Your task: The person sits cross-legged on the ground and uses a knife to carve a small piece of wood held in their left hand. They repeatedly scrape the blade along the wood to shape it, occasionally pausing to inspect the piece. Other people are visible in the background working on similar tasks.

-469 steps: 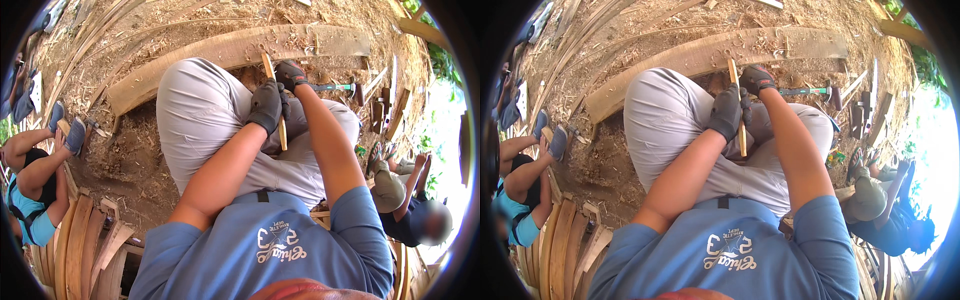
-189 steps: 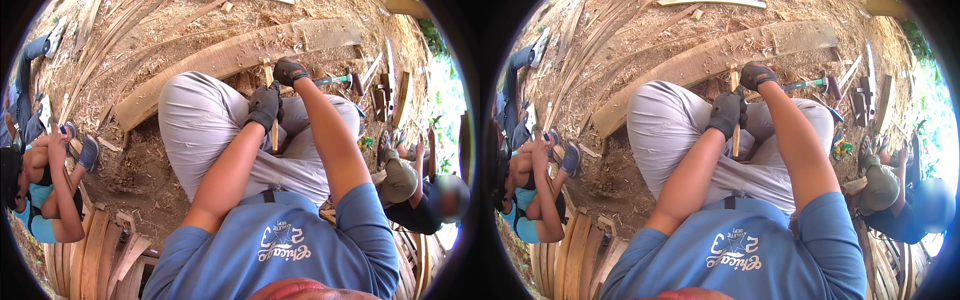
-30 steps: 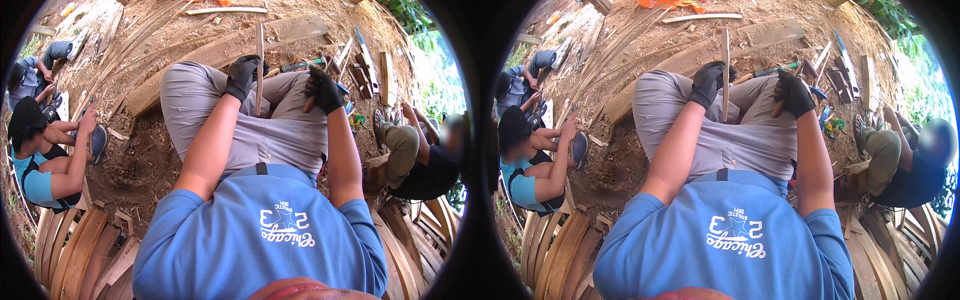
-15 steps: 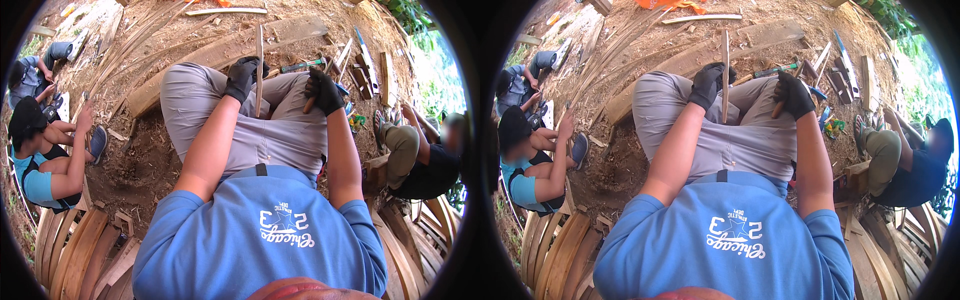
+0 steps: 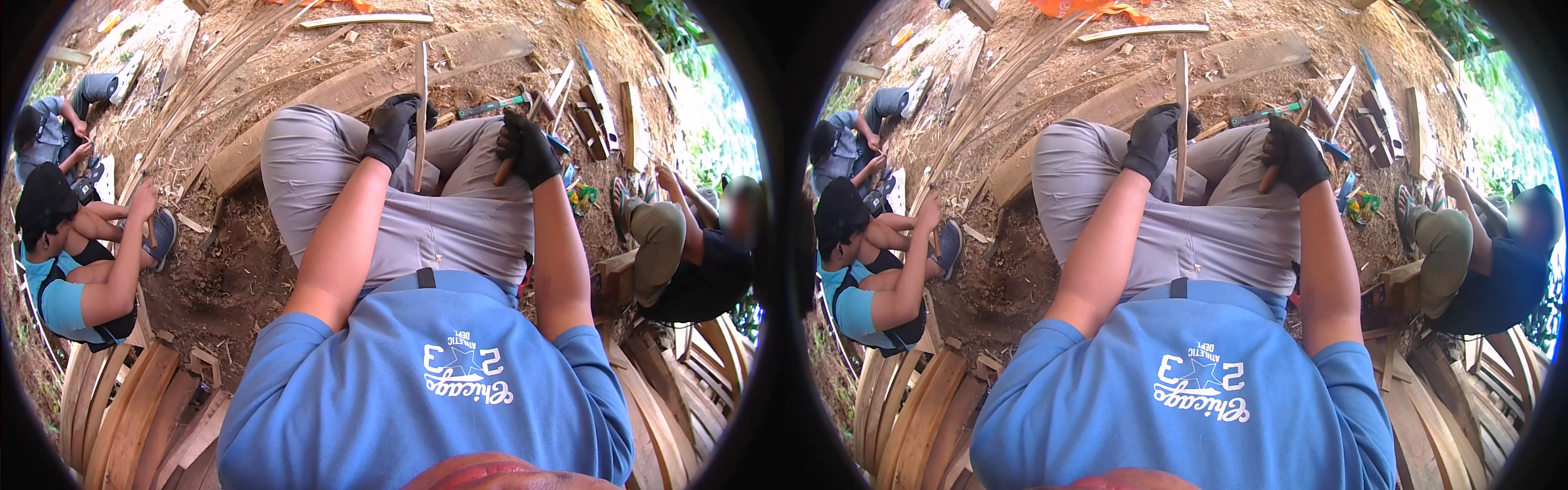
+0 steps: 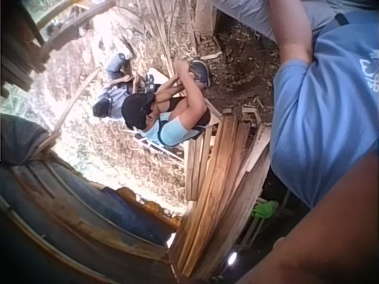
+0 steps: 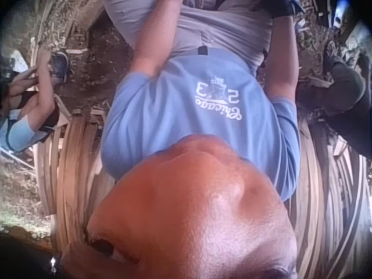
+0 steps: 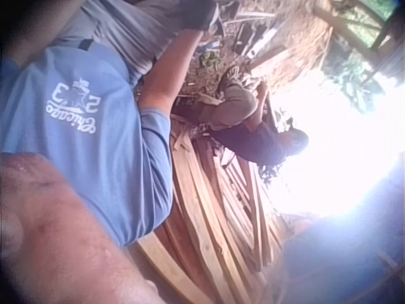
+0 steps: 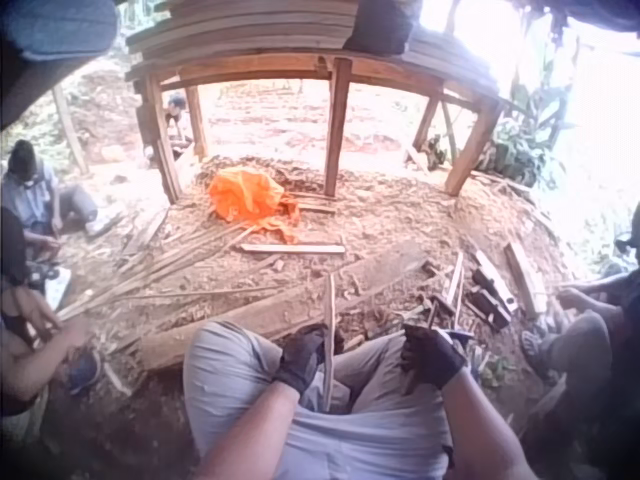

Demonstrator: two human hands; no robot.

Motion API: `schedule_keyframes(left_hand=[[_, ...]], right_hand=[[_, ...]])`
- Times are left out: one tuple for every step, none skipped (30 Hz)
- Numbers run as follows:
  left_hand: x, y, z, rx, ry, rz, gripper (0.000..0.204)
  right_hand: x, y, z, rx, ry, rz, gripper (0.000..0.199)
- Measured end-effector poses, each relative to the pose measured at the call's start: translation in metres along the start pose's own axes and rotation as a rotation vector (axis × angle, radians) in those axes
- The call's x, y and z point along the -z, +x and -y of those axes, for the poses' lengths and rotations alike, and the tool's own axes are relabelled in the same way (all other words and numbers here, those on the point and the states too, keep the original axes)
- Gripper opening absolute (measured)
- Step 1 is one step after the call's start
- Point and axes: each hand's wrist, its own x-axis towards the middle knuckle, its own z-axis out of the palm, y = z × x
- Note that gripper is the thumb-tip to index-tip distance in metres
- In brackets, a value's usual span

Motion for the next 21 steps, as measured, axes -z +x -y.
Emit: schedule_keyframes(left_hand=[[0.0, 0.0, 0.0, -0.003, 0.001, 0.008, 0.025], [-0.001, 0.0, 0.0, -0.005, 0.001, 0.016, 0.025], [0.0, 0.0, 0.001, -0.003, -0.005, 0.007, 0.025], [0.002, 0.002, 0.001, -0.002, -0.011, -0.002, 0.026], [0.003, 0.003, 0.002, -0.001, -0.018, -0.011, 0.026], [0.004, 0.002, 0.002, -0.004, -0.005, -0.004, 0.026], [0.005, 0.002, 0.002, -0.008, 0.007, 0.003, 0.026], [0.006, 0.001, 0.002, -0.013, 0.02, 0.01, 0.026], [0.002, 0.001, 0.002, -0.007, 0.019, 0.005, 0.026], [-0.001, 0.001, 0.001, -0.001, 0.017, -0.001, 0.026], [-0.004, 0.0, 0.001, 0.005, 0.016, -0.006, 0.026], [-0.002, 0.0, 0.001, 0.004, 0.016, -0.01, 0.026], [0.0, 0.0, 0.001, 0.004, 0.017, -0.014, 0.026], [0.002, 0.0, 0.0, 0.004, 0.017, -0.018, 0.026], [0.0, 0.0, 0.0, 0.006, 0.015, -0.016, 0.026], [-0.001, 0.0, 0.001, 0.007, 0.013, -0.016, 0.026], [-0.002, 0.0, 0.001, 0.008, 0.011, -0.015, 0.026], [-0.001, 0.0, 0.001, 0.005, 0.016, -0.009, 0.026], [0.0, 0.0, 0.001, 0.002, 0.02, -0.004, 0.026], [0.001, 0.001, 0.001, -0.001, 0.025, 0.001, 0.026], [-0.001, 0.0, 0.0, -0.001, 0.03, 0.001, 0.026]], right_hand=[[0.001, -0.001, -0.001, 0.008, 0.006, 0.008, 0.011], [0.002, -0.001, -0.001, 0.016, 0.013, 0.016, 0.011], [0.0, -0.001, -0.001, 0.018, 0.009, 0.013, 0.01], [-0.001, -0.001, -0.001, 0.019, 0.005, 0.01, 0.01], [-0.002, -0.001, -0.001, 0.021, 0.001, 0.006, 0.01], [-0.006, -0.002, -0.002, 0.029, -0.008, -0.021, 0.01], [-0.01, -0.003, -0.003, 0.036, -0.018, -0.049, 0.01], [-0.013, -0.004, -0.004, 0.043, -0.027, -0.076, 0.011], [-0.01, -0.004, -0.002, 0.035, -0.022, -0.064, 0.012], [-0.006, -0.004, -0.001, 0.028, -0.017, -0.053, 0.012], [-0.002, -0.004, 0.001, 0.02, -0.012, -0.042, 0.013], [-0.009, -0.005, 0.0, 0.013, -0.017, -0.06, 0.016], [-0.016, -0.006, 0.0, 0.005, -0.022, -0.078, 0.02], [-0.022, -0.007, 0.0, -0.002, -0.027, -0.096, 0.025], [-0.021, -0.008, 0.001, -0.002, -0.02, -0.09, 0.025], [-0.02, -0.008, 0.001, -0.002, -0.013, -0.084, 0.025], [-0.02, -0.009, 0.002, -0.002, -0.006, -0.078, 0.025], [-0.022, -0.01, 0.002, 0.0, -0.016, -0.097, 0.025], [-0.025, -0.01, 0.001, 0.003, -0.026, -0.116, 0.024], [-0.027, -0.01, 0.001, 0.005, -0.037, -0.135, 0.024], [-0.028, -0.01, 0.001, 0.004, -0.048, -0.153, 0.024]])
